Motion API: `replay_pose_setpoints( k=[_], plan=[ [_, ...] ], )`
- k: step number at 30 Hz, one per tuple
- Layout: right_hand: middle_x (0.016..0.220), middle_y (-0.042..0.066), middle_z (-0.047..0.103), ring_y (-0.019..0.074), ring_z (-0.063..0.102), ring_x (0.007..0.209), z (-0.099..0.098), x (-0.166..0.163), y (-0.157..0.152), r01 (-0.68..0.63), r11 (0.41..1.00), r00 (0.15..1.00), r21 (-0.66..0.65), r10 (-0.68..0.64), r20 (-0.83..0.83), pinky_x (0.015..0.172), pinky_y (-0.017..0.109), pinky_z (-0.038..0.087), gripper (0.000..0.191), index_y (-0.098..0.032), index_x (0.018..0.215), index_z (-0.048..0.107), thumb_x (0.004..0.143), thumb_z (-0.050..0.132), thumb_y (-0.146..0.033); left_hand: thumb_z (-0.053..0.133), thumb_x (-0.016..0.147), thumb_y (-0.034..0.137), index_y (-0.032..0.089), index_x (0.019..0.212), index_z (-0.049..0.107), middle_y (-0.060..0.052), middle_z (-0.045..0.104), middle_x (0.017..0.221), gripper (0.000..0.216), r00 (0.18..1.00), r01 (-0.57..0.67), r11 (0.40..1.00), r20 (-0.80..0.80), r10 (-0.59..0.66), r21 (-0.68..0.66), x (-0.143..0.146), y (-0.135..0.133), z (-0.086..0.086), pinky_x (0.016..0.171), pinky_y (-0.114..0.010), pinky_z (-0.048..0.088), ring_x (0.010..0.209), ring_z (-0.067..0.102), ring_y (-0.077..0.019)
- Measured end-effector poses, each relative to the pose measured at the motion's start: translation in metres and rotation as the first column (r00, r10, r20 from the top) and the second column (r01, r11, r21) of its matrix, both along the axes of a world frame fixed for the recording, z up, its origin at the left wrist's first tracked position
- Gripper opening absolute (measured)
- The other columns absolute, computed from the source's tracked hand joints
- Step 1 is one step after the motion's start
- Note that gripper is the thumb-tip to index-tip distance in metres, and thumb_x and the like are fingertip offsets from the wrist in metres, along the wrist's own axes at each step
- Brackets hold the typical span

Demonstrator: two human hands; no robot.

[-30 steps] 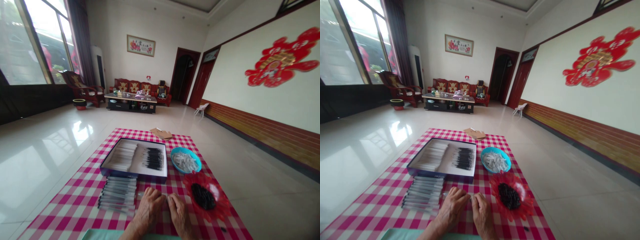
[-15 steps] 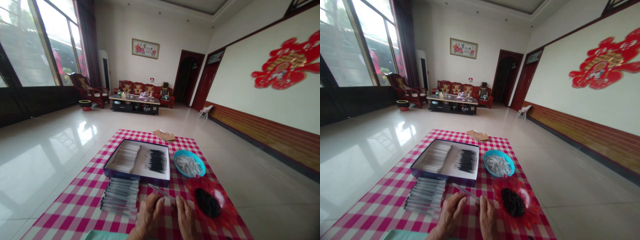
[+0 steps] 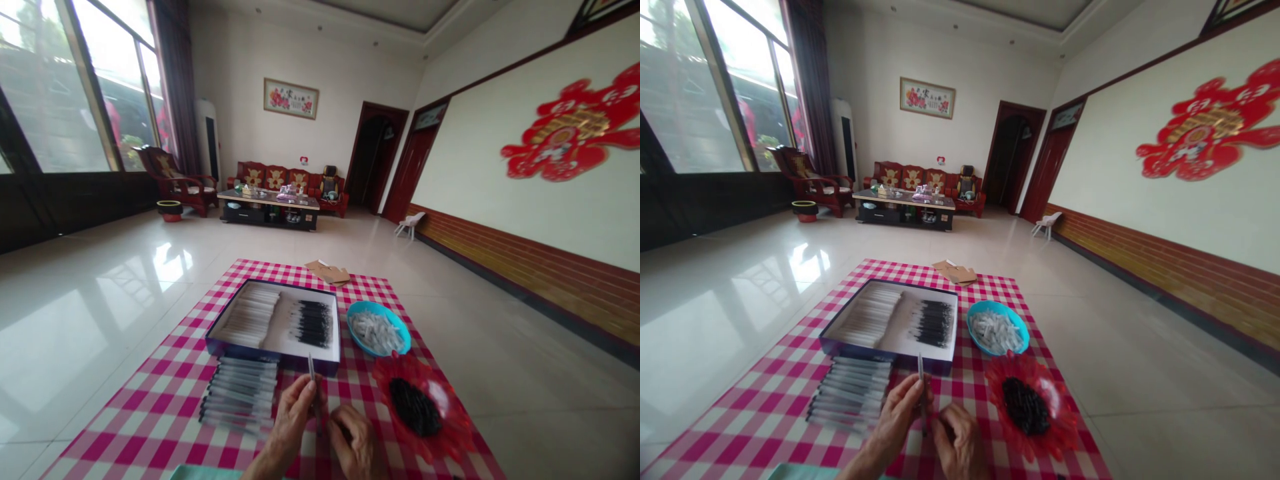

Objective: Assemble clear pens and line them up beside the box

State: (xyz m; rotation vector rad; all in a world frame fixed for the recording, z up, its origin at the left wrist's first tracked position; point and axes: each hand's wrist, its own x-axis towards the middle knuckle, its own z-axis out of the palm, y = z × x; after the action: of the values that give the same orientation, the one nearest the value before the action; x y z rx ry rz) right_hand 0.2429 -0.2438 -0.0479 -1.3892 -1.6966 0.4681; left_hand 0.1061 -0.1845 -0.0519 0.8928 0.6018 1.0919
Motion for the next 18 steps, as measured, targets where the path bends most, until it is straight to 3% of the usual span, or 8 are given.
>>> replay_pose_setpoints(
  k=[5, 9, 13, 15, 18],
  plan=[
    [0.066, 0.001, 0.060, 0.0149, 0.058, 0.060, -0.002, -0.002, 0.000, 0.049, 0.997, 0.998, 0.051, -0.047, -0.042, 0.056, 0.022, 0.044, 0.023, -0.021, 0.073, 0.060, 0.090, 0.046, -0.030, 0.065, 0.077, 0.051, 0.014, 0.116, 0.056, 0.005, 0.051, 0.061, 0.054, 0.993, 0.031, 0.999, -0.114, -0.033, -0.021, -0.001, 0.005, -0.011, 0.041, -0.016, 0.028, 0.045, 0.038, -0.0051],
    [0.073, 0.002, 0.067, 0.0161, 0.064, 0.066, 0.003, 0.000, 0.002, 0.128, 0.988, 0.991, 0.089, -0.125, -0.047, 0.061, 0.022, 0.048, 0.018, -0.021, 0.084, 0.063, 0.089, 0.047, -0.027, 0.060, 0.080, 0.054, 0.015, 0.090, 0.058, 0.006, 0.047, 0.058, 0.040, 0.981, 0.059, 0.998, -0.185, -0.057, 0.006, 0.000, 0.008, -0.012, 0.041, -0.016, 0.026, 0.045, 0.036, -0.0051],
    [0.081, 0.006, 0.070, 0.0187, 0.066, 0.073, 0.035, 0.022, 0.017, 0.225, 0.959, 0.971, 0.170, -0.236, 0.048, 0.066, 0.024, 0.051, 0.019, -0.021, 0.090, 0.064, 0.089, 0.046, -0.027, 0.055, 0.080, 0.061, 0.017, 0.069, 0.050, 0.009, 0.036, 0.047, 0.045, 0.975, 0.094, 0.995, -0.205, -0.084, 0.038, 0.005, 0.005, -0.003, 0.038, -0.017, 0.018, 0.040, 0.026, -0.0041],
    [0.087, 0.009, 0.070, 0.0208, 0.066, 0.080, 0.054, 0.045, 0.037, 0.289, 0.937, 0.936, 0.194, -0.319, 0.146, 0.072, 0.028, 0.051, 0.022, -0.020, 0.093, 0.065, 0.088, 0.045, -0.027, 0.056, 0.077, 0.064, 0.016, 0.076, 0.057, 0.009, 0.035, 0.044, 0.048, 0.969, 0.119, 0.992, -0.224, -0.108, 0.035, 0.007, 0.004, 0.002, 0.037, -0.018, 0.016, 0.038, 0.025, -0.0043],
    [0.096, 0.008, 0.071, 0.0205, 0.065, 0.091, 0.069, 0.085, 0.078, 0.417, 0.904, 0.841, 0.096, -0.424, 0.337, 0.081, 0.029, 0.049, 0.023, -0.019, 0.094, 0.066, 0.084, 0.045, -0.020, 0.060, 0.071, 0.068, 0.014, 0.101, 0.064, 0.009, 0.039, 0.042, 0.061, 0.960, 0.141, 0.989, -0.249, -0.128, 0.033, 0.007, 0.002, 0.005, 0.038, -0.019, 0.018, 0.037, 0.029, -0.0055]
  ],
)
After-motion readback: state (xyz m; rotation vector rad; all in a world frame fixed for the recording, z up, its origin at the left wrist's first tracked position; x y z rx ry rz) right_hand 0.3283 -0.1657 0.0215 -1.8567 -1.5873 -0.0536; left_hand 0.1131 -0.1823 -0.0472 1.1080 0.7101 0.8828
